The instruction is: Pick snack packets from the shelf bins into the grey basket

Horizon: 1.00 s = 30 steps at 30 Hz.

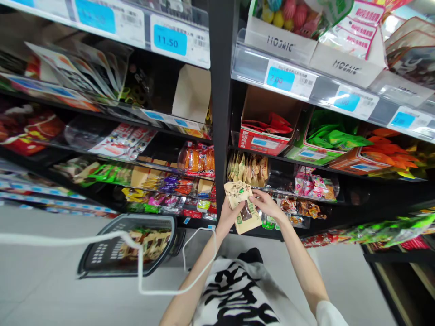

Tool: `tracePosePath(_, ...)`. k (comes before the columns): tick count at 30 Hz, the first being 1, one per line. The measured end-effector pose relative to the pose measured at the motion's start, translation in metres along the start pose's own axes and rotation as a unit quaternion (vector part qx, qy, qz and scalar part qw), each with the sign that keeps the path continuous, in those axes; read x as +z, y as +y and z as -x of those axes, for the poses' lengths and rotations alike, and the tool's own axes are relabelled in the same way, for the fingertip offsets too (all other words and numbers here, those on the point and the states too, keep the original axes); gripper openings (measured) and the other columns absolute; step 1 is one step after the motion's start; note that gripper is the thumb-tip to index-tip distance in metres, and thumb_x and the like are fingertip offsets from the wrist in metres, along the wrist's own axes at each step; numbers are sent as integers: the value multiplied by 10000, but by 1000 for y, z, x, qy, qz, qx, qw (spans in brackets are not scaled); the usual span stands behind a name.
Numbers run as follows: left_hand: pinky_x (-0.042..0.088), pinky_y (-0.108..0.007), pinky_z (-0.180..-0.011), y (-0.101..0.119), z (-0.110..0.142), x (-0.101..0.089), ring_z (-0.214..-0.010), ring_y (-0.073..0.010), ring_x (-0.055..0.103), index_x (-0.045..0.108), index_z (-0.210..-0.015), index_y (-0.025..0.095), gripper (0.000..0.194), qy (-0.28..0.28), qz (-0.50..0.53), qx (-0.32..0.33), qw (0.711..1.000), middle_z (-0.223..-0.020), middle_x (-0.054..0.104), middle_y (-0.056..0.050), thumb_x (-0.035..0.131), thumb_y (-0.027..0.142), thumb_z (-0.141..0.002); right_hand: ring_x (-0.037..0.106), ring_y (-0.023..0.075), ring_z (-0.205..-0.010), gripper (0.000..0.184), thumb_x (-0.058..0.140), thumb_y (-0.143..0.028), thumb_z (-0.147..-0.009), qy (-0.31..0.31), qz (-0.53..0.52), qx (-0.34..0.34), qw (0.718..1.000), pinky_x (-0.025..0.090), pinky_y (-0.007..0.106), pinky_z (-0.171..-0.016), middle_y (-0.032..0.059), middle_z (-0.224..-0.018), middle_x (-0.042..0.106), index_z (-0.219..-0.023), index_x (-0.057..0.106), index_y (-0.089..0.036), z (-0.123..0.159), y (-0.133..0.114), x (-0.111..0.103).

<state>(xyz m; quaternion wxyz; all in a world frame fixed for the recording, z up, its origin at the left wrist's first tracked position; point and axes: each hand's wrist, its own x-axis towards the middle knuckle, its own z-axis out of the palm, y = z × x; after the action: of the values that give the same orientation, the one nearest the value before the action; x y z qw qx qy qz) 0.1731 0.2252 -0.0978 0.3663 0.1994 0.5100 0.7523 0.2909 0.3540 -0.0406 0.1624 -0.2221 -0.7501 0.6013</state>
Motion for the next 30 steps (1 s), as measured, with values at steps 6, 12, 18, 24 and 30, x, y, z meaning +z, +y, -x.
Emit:
tracePosePath(6, 471, -448, -1084, -20, 19, -3, -1206, -284, 655, 561, -1254, 207, 567, -15, -18, -24, 999, -1314, 690, -124, 798, 368, -765, 676, 190, -772, 420, 698, -508, -831, 153, 4, -25, 988, 578, 292, -606, 68, -968, 711, -1119, 653, -205, -7, -1, -25)
tracePosePath(12, 479, -469, -1066, -36, 34, -6, -1186, -309, 664, 567, -1250, 196, 611, -12, -26, -58, 998, -1283, 704, -139, 819, 383, -726, 664, 257, -1063, 458, 669, -441, -845, 291, 109, -100, 945, 580, 415, -882, 150, -1261, 660, -1228, 625, -193, -21, -3, -43)
tracePosePath(18, 477, -475, -1070, -34, 40, -5, -1171, -310, 674, 585, -1241, 198, 636, -8, -14, -71, 997, -1268, 716, -138, 842, 383, -690, 558, 297, -1237, 443, 562, -363, -920, 264, 296, -141, 907, 503, 494, -1038, 175, -1358, 574, -1313, 604, -164, -33, 3, -37)
tracePosePath(24, 492, -455, -1051, -24, 41, -7, -1168, -301, 675, 586, -1206, 198, 578, 3, -25, -66, 998, -1250, 724, -127, 825, 371, -708, 492, 327, -1205, 427, 405, -221, -968, 229, 419, -134, 868, 417, 534, -1088, 192, -1299, 593, -1328, 612, -120, -40, 8, -25)
tracePosePath(30, 480, -445, -1068, -16, 34, -8, -1193, -284, 660, 554, -1266, 210, 574, -12, -27, -27, 999, -1304, 695, -118, 788, 368, -767, 460, 344, -1216, 461, 450, -241, -956, 251, 404, -133, 870, 387, 561, -1087, 206, -1317, 521, -1395, 536, -127, -33, -4, -17)
